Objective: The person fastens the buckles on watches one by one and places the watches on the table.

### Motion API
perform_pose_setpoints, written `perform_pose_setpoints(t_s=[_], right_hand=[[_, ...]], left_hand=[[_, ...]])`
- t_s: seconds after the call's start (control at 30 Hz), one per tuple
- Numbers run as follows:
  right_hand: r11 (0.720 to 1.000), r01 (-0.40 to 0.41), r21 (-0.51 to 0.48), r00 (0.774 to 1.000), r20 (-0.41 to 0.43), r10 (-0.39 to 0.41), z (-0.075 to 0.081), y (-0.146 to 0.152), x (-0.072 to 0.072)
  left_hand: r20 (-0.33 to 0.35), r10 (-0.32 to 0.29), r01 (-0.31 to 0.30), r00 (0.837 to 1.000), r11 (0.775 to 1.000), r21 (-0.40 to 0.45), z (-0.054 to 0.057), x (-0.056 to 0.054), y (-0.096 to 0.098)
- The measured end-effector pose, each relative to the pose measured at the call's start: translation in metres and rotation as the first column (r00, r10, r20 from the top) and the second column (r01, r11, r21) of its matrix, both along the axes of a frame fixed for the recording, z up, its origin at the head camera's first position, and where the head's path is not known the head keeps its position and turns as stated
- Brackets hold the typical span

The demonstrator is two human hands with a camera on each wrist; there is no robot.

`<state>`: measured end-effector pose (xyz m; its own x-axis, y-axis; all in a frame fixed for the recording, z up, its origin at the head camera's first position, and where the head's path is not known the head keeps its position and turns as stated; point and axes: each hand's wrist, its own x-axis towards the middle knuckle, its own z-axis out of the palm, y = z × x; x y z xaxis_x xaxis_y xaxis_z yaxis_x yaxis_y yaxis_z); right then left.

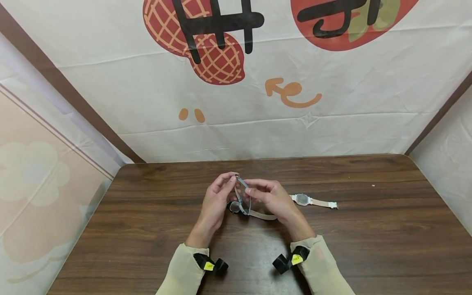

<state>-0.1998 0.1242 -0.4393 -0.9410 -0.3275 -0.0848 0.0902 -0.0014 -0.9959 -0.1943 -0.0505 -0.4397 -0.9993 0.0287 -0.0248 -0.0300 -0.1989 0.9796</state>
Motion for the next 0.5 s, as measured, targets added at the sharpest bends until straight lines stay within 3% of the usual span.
perform_pose_setpoints(t_s=[0.5], right_hand=[[1.000,0.003,-0.004,1.000,-0.005,-0.003,0.0020,0.0005,0.0012]], left_hand=[[0.002,-0.035,0.035,0.999,0.998,-0.056,0.0016,0.0025,0.0013]])
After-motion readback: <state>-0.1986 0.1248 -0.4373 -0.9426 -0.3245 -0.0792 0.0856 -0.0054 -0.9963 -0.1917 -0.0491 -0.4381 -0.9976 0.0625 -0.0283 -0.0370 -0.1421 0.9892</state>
